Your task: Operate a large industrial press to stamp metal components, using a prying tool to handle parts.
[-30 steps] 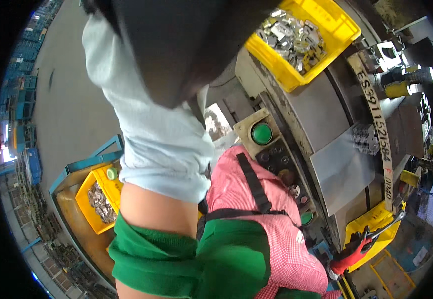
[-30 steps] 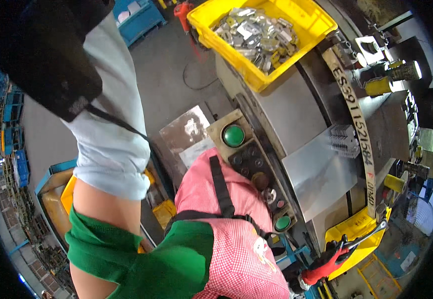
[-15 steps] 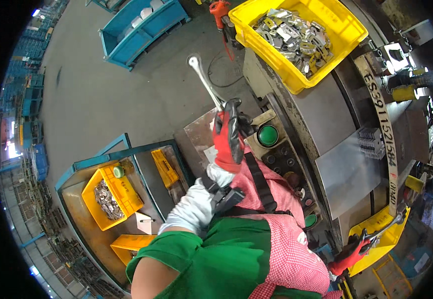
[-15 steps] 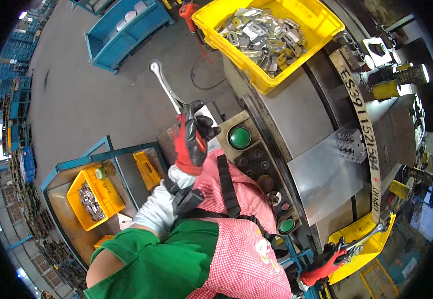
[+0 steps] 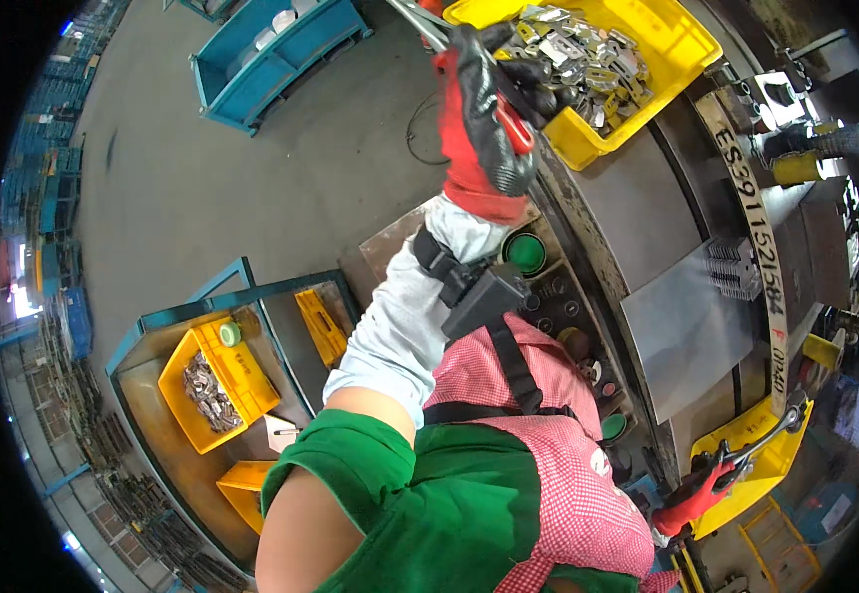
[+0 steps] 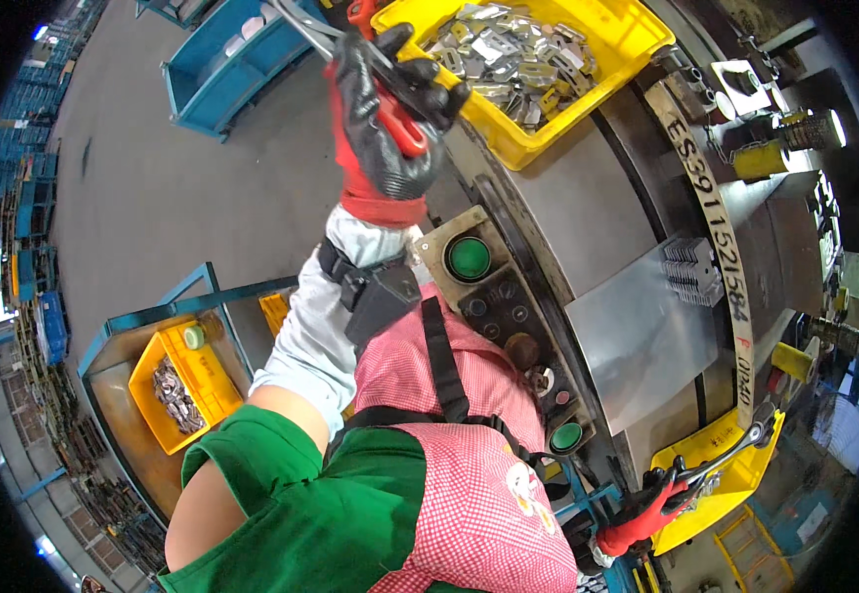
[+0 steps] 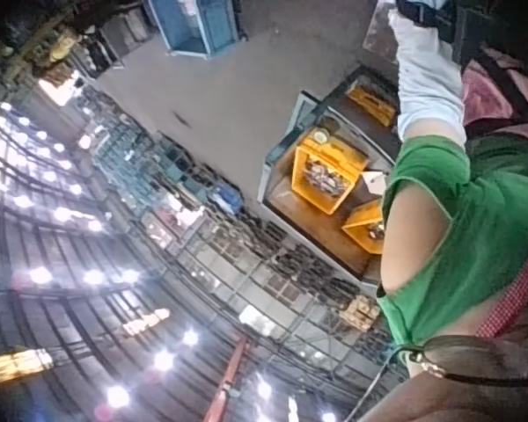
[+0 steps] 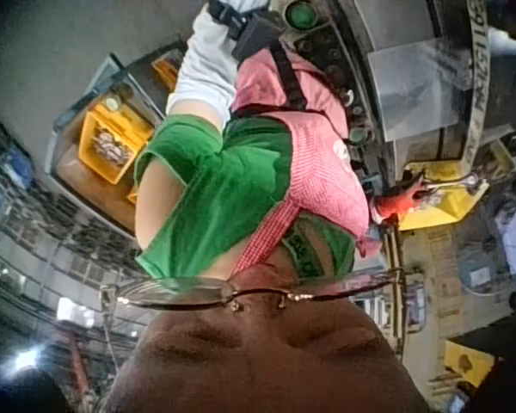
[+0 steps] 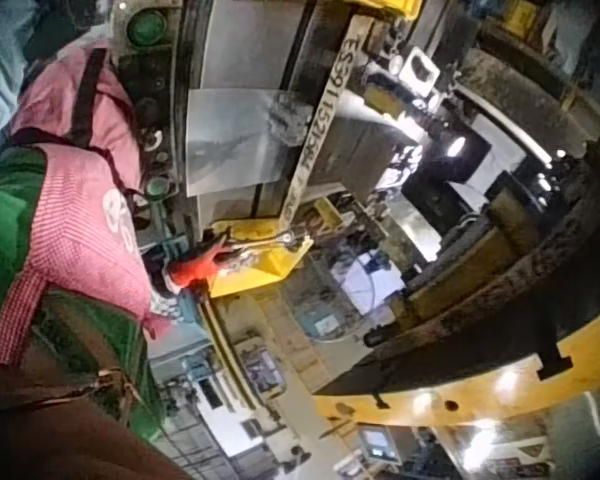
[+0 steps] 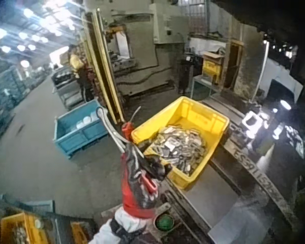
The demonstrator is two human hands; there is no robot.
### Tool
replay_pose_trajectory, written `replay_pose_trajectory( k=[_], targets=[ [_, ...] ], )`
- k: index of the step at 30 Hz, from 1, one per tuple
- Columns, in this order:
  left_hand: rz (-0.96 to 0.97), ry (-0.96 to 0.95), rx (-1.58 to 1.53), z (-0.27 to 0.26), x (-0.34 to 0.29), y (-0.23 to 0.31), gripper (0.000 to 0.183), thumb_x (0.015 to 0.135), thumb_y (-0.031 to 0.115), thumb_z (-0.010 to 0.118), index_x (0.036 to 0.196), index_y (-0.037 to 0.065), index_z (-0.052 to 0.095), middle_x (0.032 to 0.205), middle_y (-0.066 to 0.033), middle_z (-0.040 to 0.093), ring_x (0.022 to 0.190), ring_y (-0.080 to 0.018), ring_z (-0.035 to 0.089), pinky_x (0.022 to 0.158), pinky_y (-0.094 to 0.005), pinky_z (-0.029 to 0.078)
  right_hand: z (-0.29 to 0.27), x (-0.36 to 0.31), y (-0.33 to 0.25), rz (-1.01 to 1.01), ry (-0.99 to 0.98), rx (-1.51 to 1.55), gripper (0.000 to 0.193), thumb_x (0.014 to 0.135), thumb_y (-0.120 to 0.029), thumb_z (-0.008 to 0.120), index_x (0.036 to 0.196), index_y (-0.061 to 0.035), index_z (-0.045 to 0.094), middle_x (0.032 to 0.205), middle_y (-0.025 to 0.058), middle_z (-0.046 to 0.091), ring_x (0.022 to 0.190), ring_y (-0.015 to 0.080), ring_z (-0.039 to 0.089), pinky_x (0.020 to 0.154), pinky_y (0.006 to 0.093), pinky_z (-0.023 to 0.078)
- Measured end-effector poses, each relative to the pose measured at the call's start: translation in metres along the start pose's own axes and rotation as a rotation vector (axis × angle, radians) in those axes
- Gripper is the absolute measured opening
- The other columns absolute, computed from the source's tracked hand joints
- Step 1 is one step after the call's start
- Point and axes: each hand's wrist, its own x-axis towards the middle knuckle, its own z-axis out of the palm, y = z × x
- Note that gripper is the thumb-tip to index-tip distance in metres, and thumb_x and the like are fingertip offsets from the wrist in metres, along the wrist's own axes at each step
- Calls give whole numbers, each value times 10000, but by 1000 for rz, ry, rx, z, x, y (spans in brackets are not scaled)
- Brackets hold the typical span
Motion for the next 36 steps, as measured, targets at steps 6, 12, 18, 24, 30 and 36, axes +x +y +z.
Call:
replay_pose_trajectory(
  k=[6, 12, 18, 24, 30, 36],
  targets=[
    [100, -103, 100, 4, 17, 19, 470, 786, 445, 476, 1078, 78, 459, 754, -95, 543, 626, -239, 516, 643, -443, 450, 0, 0, -1, 187, -44, 294, 469, 825, -134, 495, 1221, 27, 302, 1100, 148, 459, 895, 194, 517, 752, 307, 451],
    [164, -152, 42, -1, 18, 26, 608, 768, 374, 553, 1234, 82, 294, 1147, -124, 414, 1010, -280, 431, 884, -401, 330, 4, 5, -1, 298, -52, 306, 484, 821, -119, 493, 1235, 9, 278, 1112, 138, 457, 884, 199, 524, 754, 317, 449],
    [48, -62, 14, -28, 10, 25, 397, 824, 405, 434, 1048, 78, 446, 718, -88, 532, 584, -210, 518, 618, -405, 470, 2, 3, 43, 134, -134, 171, 460, 816, -145, 504, 1209, 17, 327, 1111, 131, 473, 915, 205, 505, 799, 311, 412],
    [-76, 54, 68, -81, -21, 3, 219, 849, 212, 457, 1036, 102, 481, 639, 47, 444, 488, -32, 406, 406, -189, 330, 21, 7, 26, 347, -156, 277, 451, 798, -156, 528, 1187, 19, 383, 1030, 114, 508, 919, 169, 471, 827, 267, 357],
    [-174, -54, 580, -115, -55, -47, 400, 745, 16, 570, 1115, 22, 418, 862, -32, 496, 715, -101, 488, 614, -217, 423, 31, -1, -46, 296, -324, 302, 507, 767, -145, 553, 1216, -18, 355, 869, 92, 533, 766, 114, 468, 724, 246, 391],
    [-198, -522, 1228, -72, -102, -90, 496, 639, 62, 687, 1071, -1, 451, 841, -47, 553, 749, -120, 522, 675, -249, 432, 31, -20, -40, 452, -369, 489, 552, 750, -93, 560, 1245, -44, 322, 832, 49, 527, 725, 93, 461, 686, 232, 391]
  ],
)
